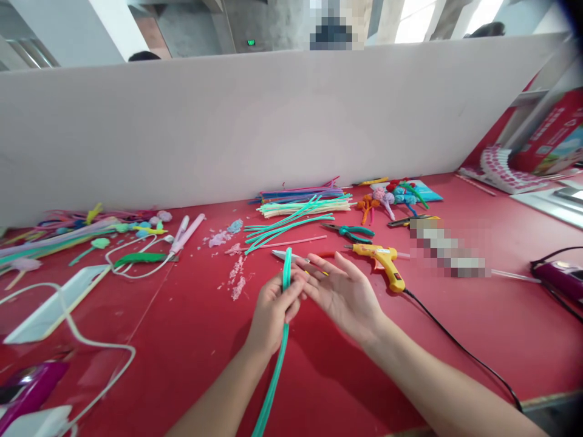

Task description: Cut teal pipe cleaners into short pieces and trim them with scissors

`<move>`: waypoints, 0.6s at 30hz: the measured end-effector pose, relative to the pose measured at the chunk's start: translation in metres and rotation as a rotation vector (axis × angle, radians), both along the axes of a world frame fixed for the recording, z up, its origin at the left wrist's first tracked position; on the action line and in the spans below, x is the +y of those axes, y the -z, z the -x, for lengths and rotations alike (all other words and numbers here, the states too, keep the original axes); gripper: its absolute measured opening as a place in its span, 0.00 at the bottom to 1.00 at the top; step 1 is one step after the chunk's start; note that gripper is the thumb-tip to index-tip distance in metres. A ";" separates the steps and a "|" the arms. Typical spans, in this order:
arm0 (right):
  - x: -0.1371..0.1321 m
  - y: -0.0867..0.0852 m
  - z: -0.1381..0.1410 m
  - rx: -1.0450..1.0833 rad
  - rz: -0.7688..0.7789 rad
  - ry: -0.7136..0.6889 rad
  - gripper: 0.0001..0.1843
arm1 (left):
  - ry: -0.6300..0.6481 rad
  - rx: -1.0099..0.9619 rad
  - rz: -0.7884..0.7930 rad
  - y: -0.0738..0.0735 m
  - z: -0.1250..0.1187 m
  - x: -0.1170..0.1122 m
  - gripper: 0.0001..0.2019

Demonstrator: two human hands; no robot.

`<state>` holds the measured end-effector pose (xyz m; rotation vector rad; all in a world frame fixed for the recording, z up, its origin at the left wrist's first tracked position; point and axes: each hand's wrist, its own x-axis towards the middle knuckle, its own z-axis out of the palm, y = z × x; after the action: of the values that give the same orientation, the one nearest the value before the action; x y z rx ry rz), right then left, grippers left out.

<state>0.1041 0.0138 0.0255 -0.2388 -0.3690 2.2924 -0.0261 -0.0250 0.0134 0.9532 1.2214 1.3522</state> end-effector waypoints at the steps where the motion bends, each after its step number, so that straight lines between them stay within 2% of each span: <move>1: 0.000 0.000 0.000 0.001 -0.001 -0.003 0.17 | -0.006 -0.002 -0.003 -0.001 0.000 0.000 0.10; 4: 0.003 -0.001 -0.001 -0.009 -0.004 0.007 0.16 | -0.015 0.000 -0.028 -0.003 0.000 0.001 0.13; 9: 0.008 -0.001 -0.005 -0.051 0.009 0.039 0.17 | -0.010 0.056 -0.031 -0.004 0.000 0.002 0.12; 11: 0.008 -0.001 -0.005 -0.049 0.006 0.037 0.17 | -0.073 0.184 -0.055 -0.004 0.000 0.001 0.12; 14: 0.006 0.001 -0.004 -0.024 0.005 0.025 0.17 | -0.185 0.493 -0.139 -0.004 0.001 -0.002 0.08; 18: 0.004 0.004 -0.004 -0.025 0.003 0.032 0.16 | -0.181 0.857 -0.306 -0.003 0.002 -0.005 0.03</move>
<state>0.1076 0.0177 0.0215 -0.2731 -0.3712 2.2601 -0.0283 -0.0301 0.0167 1.7862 1.7874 1.3250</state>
